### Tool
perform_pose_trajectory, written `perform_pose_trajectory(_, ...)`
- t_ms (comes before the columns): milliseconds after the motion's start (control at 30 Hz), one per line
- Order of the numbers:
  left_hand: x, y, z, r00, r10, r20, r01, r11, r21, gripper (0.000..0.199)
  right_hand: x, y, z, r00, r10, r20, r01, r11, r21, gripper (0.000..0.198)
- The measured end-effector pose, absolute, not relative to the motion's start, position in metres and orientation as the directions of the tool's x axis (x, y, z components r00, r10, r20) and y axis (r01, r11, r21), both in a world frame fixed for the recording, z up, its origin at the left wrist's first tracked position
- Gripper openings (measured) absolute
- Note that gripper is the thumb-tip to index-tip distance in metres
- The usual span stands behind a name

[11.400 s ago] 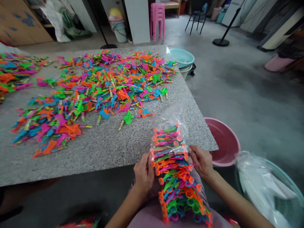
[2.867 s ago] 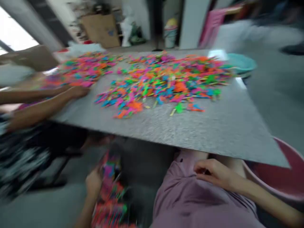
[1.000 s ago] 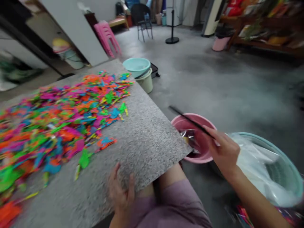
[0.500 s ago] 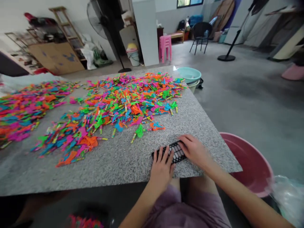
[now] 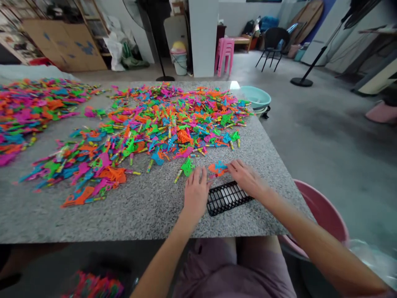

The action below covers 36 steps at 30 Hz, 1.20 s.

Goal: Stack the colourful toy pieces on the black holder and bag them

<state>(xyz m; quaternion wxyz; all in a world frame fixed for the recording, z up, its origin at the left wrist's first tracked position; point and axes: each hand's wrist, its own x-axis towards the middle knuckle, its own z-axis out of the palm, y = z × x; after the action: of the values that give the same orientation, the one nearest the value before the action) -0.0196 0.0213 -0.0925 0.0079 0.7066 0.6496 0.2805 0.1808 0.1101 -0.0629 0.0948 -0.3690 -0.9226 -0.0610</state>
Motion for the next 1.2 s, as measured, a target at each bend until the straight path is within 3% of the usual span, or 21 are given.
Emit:
perform_pose_trajectory(100,-0.017,0.034,-0.093,0.106,0.941,0.32,0.864,-0.247,0.439,0.019,0.198,0.092,-0.062,-0.663,0.671,0.331,0.689,0.721,-0.08,0.033)
perform_pose_trajectory(200,-0.002,0.024,-0.093,0.104,0.94,0.326,0.832,-0.261,0.489,0.021,0.193,0.069,-0.075,-0.258,0.827,0.5,0.756,0.495,-0.429,0.037)
perform_pose_trajectory(267,0.008,0.009,-0.094,0.098,0.936,0.337,0.82,-0.268,0.505,0.022,0.181,0.054,-0.082,-0.135,0.911,0.39,0.637,0.381,-0.67,0.038)
perform_pose_trajectory(333,0.014,-0.012,-0.097,0.098,0.934,0.343,0.818,-0.272,0.506,0.023,0.172,0.042,-0.083,-0.252,0.934,0.253,0.483,0.348,-0.803,0.029)
perform_pose_trajectory(433,0.019,-0.052,-0.106,0.064,0.931,0.359,0.847,-0.24,0.474,0.029,0.167,0.031,-0.083,-0.28,0.95,0.139,0.406,0.249,-0.879,0.027)
perform_pose_trajectory(567,0.026,-0.101,-0.128,0.174,0.915,0.363,0.867,-0.317,0.384,0.047,0.167,0.013,-0.093,-0.239,0.963,-0.128,0.31,-0.049,-0.949,0.032)
perform_pose_trajectory(667,0.033,-0.114,-0.144,0.235,0.91,0.341,0.876,-0.35,0.332,0.057,0.159,-0.004,-0.101,-0.262,0.955,-0.137,0.234,-0.075,-0.969,0.033)
perform_pose_trajectory(767,0.034,-0.113,-0.154,0.265,0.905,0.332,0.88,-0.368,0.302,0.055,0.15,-0.013,-0.104,-0.222,0.974,-0.043,0.397,0.049,-0.917,0.031)
perform_pose_trajectory(867,0.032,-0.109,-0.157,0.273,0.902,0.336,0.878,-0.376,0.296,0.051,0.147,-0.015,-0.103,-0.252,0.967,0.044,0.678,0.209,-0.705,0.03)
perform_pose_trajectory(933,0.032,-0.107,-0.159,0.27,0.898,0.347,0.871,-0.381,0.309,0.05,0.146,-0.014,-0.1,-0.34,0.936,0.087,0.758,0.328,-0.564,0.027)
perform_pose_trajectory(1067,0.034,-0.107,-0.158,0.264,0.891,0.369,0.842,-0.4,0.363,0.042,0.14,-0.013,-0.091,-0.561,0.808,0.181,0.721,0.585,-0.372,0.019)
perform_pose_trajectory(1200,0.012,-0.108,-0.14,0.256,0.889,0.381,0.796,-0.417,0.438,0.03,0.131,-0.011,-0.088,-0.62,0.77,0.149,0.711,0.632,-0.309,0.007)
